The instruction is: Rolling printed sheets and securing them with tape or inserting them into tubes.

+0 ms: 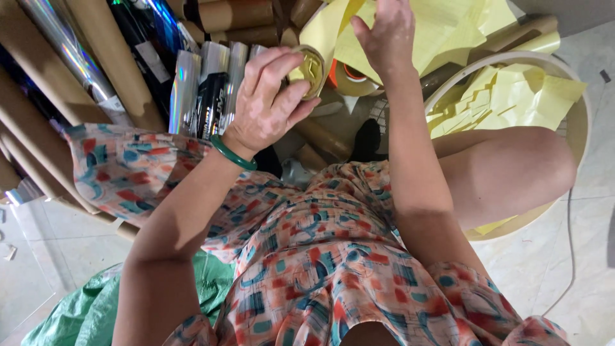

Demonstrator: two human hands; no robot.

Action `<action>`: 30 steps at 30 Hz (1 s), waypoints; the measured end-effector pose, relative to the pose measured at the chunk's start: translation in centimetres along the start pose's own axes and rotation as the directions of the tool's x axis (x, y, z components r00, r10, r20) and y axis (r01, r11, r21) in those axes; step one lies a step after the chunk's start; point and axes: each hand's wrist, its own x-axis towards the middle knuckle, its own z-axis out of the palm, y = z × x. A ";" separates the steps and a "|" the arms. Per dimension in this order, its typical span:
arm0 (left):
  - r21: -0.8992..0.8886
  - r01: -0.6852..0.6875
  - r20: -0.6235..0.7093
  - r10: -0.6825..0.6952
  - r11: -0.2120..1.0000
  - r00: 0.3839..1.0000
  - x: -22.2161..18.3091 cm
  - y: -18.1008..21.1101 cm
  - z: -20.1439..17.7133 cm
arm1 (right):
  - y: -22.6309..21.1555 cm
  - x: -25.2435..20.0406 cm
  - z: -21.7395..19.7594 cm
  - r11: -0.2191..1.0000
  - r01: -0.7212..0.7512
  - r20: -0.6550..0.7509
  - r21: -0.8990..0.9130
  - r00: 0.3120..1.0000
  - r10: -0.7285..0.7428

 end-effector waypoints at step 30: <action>-0.096 0.088 0.012 -0.088 0.991 0.996 1.0 -0.4 0.6 | 13.0 -5.8 5.6 0.932 -0.154 -0.222 -0.328 0.972 0.082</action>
